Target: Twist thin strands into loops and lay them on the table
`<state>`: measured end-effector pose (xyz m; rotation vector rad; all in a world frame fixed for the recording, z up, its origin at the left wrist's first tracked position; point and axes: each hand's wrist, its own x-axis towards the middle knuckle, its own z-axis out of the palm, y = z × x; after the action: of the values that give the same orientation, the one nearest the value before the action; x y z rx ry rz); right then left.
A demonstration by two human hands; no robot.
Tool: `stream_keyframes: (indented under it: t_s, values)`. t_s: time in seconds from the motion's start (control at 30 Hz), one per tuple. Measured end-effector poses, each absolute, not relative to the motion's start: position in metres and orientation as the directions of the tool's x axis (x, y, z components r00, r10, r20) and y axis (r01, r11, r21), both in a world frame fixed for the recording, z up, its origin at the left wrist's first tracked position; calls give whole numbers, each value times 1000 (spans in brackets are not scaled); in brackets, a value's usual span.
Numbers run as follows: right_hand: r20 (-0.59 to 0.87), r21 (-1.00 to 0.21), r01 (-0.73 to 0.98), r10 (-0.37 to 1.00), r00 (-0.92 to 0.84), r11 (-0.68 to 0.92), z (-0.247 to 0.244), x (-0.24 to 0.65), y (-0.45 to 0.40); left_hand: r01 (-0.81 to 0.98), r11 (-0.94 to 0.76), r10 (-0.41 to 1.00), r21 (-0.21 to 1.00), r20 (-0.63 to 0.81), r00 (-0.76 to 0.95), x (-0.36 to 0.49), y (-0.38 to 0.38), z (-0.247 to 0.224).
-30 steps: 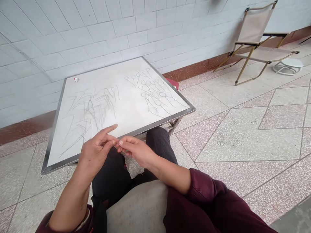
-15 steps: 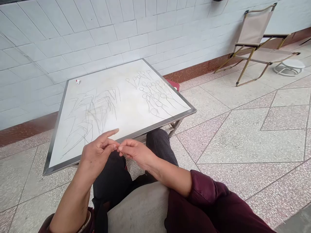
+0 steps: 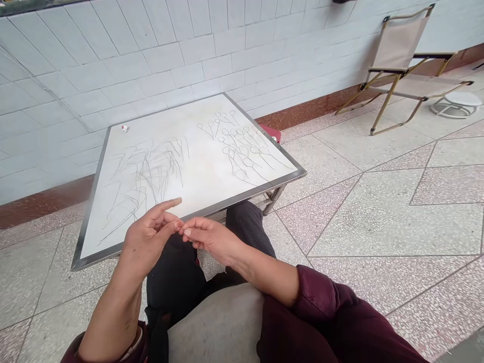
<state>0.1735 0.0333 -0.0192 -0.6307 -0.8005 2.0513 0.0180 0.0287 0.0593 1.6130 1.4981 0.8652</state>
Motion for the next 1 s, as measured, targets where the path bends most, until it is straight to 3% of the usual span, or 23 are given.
stream_keyframes:
  t_s: [0.27,0.6,0.83,1.0]
  values:
    - [-185,-688,-529,825,-534,-497,-12,175,30,486,-46,997,873,14,71,19,26,68]
    - [-64,-752,-573,902,-428,-325,-25,166,25,453,10,1000,891,-12,3,19,26,63]
    - [-115,-731,-550,867,-485,-404,-23,166,23,450,18,1000,893,-21,1,16,26,63]
    - [-56,-784,-539,901,-431,-306,-25,167,22,431,11,1000,902,-14,4,16,27,65]
